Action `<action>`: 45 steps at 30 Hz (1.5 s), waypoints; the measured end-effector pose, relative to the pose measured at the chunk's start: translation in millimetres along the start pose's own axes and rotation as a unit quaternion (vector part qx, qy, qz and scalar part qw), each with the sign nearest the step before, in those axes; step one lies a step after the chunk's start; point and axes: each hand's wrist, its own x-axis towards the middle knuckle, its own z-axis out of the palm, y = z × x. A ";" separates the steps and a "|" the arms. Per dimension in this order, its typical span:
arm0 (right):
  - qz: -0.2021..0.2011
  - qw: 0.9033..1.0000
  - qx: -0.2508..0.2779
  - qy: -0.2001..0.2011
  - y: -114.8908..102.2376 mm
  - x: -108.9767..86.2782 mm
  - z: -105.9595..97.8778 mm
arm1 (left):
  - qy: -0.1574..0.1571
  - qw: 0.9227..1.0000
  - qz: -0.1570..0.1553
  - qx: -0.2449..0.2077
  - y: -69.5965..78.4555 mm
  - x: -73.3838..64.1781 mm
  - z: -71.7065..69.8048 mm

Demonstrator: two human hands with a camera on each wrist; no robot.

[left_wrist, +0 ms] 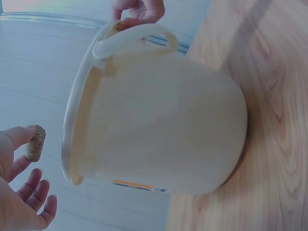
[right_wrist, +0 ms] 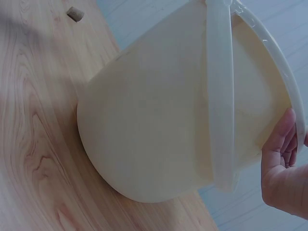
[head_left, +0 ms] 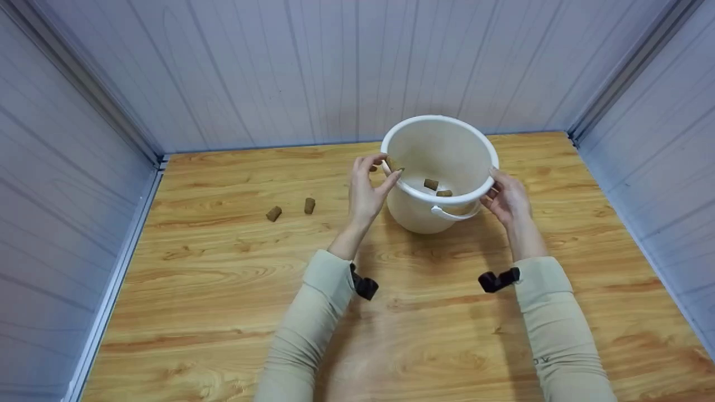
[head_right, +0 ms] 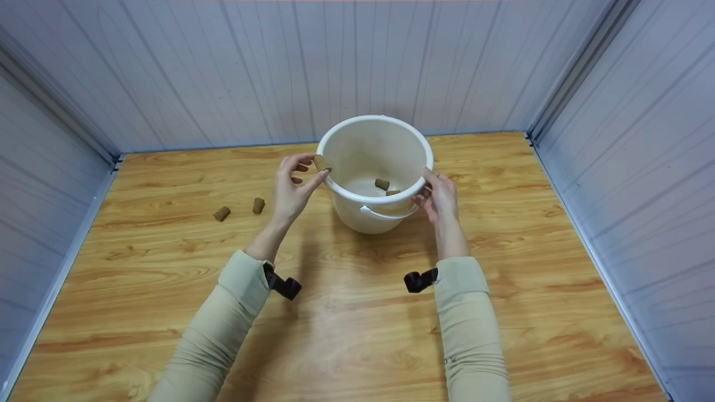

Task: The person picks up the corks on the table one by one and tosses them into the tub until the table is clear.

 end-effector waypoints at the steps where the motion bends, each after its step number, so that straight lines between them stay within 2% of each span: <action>1: -0.001 1.000 -0.001 -0.001 -0.1 -0.1 0.0 | -0.001 1.000 0.003 -0.003 1.5 0.1 1.4; 14: 0.000 1.000 -0.003 0.001 1.2 0.1 0.2 | -0.023 1.000 0.014 -0.013 16.3 2.5 22.8; 23: -0.005 1.000 -0.004 0.002 1.8 0.8 -0.7 | -0.040 0.998 0.038 0.014 24.1 10.1 33.8; 30: 0.000 1.000 0.000 0.002 1.8 -0.7 2.2 | -0.058 0.997 0.022 0.034 23.0 15.4 40.7; 36: 0.002 1.000 0.003 0.003 1.1 -0.7 3.6 | -0.068 0.997 0.012 0.040 23.5 15.8 42.9; 45: -0.004 1.000 0.000 0.008 1.5 0.1 -0.3 | -0.056 0.998 0.023 0.019 24.3 15.4 38.7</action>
